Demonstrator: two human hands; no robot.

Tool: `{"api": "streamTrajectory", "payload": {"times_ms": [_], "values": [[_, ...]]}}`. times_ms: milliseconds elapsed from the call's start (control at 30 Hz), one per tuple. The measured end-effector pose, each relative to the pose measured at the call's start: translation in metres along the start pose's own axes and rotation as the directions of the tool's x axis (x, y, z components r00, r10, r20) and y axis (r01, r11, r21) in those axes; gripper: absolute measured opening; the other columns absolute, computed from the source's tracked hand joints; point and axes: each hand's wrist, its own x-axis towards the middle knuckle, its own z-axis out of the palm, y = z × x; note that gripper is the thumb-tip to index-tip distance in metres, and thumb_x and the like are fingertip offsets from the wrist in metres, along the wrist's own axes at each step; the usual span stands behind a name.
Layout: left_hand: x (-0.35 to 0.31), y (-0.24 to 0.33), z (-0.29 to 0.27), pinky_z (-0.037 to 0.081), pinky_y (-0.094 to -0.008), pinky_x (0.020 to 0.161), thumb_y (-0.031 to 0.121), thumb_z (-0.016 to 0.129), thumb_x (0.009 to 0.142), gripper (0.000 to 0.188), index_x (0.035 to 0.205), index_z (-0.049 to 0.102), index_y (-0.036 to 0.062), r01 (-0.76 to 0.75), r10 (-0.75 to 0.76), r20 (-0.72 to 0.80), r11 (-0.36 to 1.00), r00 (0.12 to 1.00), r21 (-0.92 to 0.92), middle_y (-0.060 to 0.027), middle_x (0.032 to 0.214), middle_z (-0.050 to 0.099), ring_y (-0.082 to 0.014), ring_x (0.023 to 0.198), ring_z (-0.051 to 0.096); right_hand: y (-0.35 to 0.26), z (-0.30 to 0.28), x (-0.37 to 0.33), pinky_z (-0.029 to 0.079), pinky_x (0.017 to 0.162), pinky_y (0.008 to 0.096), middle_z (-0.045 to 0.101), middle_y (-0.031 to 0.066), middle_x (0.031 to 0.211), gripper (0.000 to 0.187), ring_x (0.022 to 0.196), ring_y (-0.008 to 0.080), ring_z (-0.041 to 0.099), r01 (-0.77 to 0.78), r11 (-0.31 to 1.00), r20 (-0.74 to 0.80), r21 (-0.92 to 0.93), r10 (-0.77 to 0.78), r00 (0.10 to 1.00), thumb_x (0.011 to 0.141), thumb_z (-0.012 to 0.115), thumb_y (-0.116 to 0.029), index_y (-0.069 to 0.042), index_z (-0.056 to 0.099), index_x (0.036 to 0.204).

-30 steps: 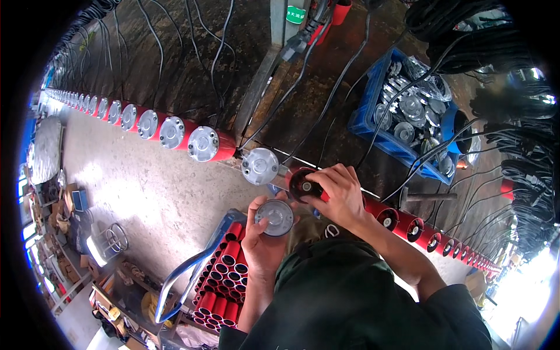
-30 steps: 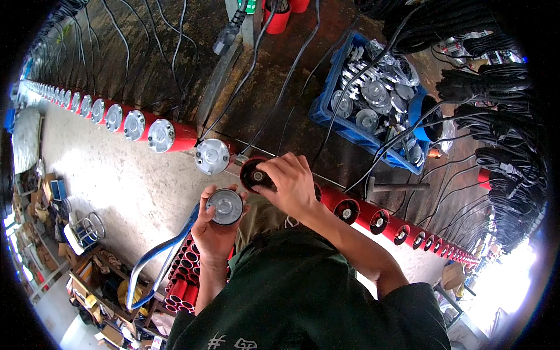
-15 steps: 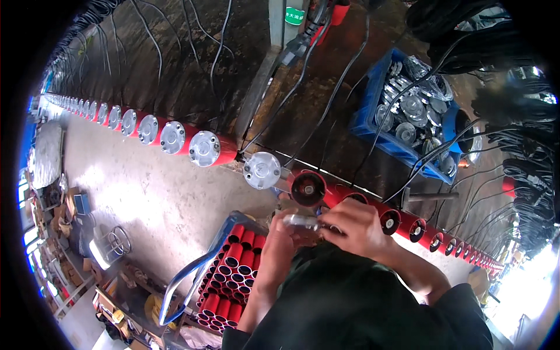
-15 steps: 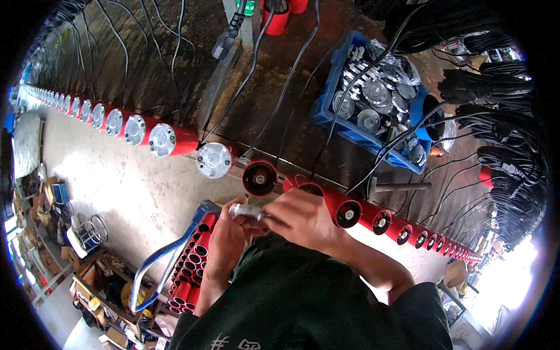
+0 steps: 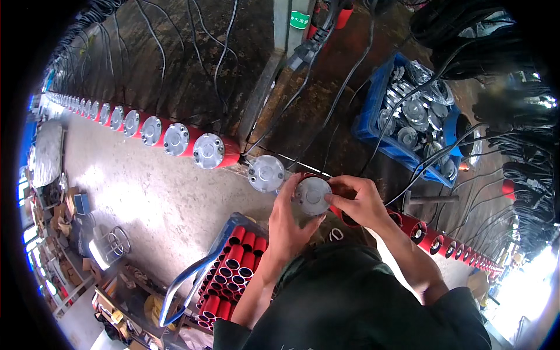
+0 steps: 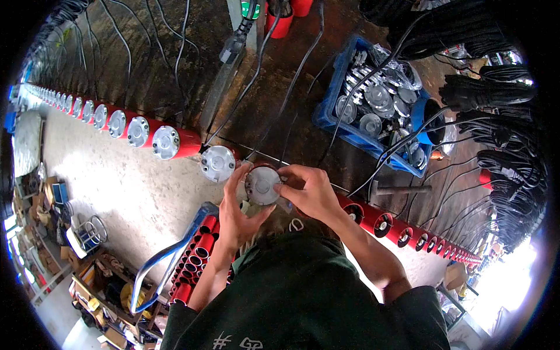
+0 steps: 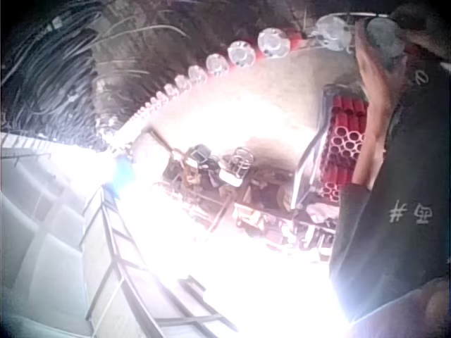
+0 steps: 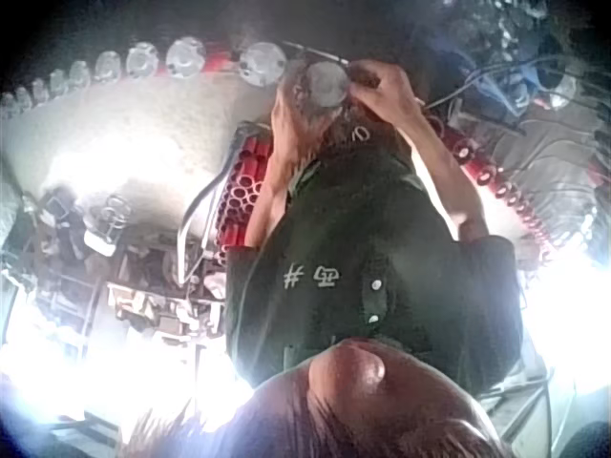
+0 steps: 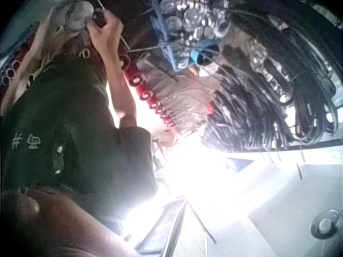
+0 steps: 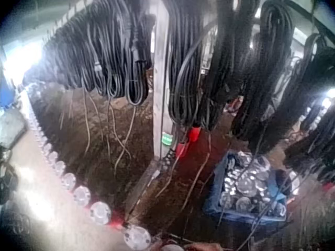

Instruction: The person picks up metal base plates from a bin and places them onto the tops of red cylindrical components lined up on a production rack, then secures the plates by screwing them in using an electric screwdriver.

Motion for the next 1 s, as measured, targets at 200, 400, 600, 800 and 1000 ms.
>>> {"api": "streamTrajectory", "payload": {"times_ms": [200,400,600,800,1000], "values": [[0.006,-0.002,0.000,0.046,-0.0459,0.117,0.008,0.093,0.073,0.102,0.156,0.033,0.0053,-0.004,0.006,0.041,1.000,0.999,-0.031,-0.0189,0.151,0.057,-0.0350,0.140,0.056,-0.009,-0.006,0.004,0.059,0.076,0.0317,0.080,0.0132,0.097,0.031,0.085,0.0174,0.077,-0.050,0.999,0.046,0.011,0.049,0.998,0.088,0.082,-0.016,0.002,0.076,0.112],[0.001,-0.001,0.004,0.046,-0.0455,0.117,0.008,0.093,0.073,0.101,0.155,0.034,0.0039,0.008,-0.007,0.005,0.999,1.000,-0.047,-0.0189,0.151,0.057,-0.0338,0.140,0.056,-0.011,-0.012,0.005,0.059,0.076,0.0331,0.079,0.0140,0.097,0.028,0.085,0.0198,0.078,-0.023,0.999,0.064,-0.049,0.027,0.998,0.089,0.081,-0.016,0.001,0.076,0.110],[0.001,0.000,0.006,0.045,-0.0444,0.118,0.007,0.091,0.074,0.095,0.153,0.038,0.0017,0.024,-0.024,-0.008,0.999,1.000,-0.029,-0.0189,0.152,0.057,-0.0324,0.141,0.056,0.004,-0.016,0.007,0.060,0.085,0.0351,0.079,0.0167,0.102,0.032,0.089,0.0271,0.078,0.205,0.927,0.039,-0.315,-0.203,0.978,0.084,0.080,-0.005,0.000,0.075,0.115],[0.002,0.003,0.010,0.046,-0.0437,0.117,0.007,0.090,0.074,0.091,0.151,0.043,0.0020,0.056,-0.056,-0.006,0.998,0.998,-0.005,-0.0189,0.150,0.058,-0.0318,0.140,0.057,0.016,-0.016,0.010,0.061,0.084,0.0361,0.080,0.0138,0.104,0.039,0.097,0.0278,0.078,0.111,0.974,0.112,-0.196,-0.090,0.990,0.080,0.080,-0.007,-0.004,0.074,0.119],[0.002,0.004,0.010,0.050,-0.0432,0.112,0.008,0.088,0.077,0.085,0.151,0.047,0.0048,0.045,-0.044,-0.023,0.998,0.999,0.036,-0.0185,0.150,0.059,-0.0348,0.136,0.060,0.025,-0.013,0.012,0.061,0.083,0.0346,0.080,0.0140,0.103,0.039,0.093,0.0254,0.079,0.042,0.991,0.116,-0.128,-0.027,0.993,0.080,0.081,-0.007,-0.003,0.074,0.118]]}}
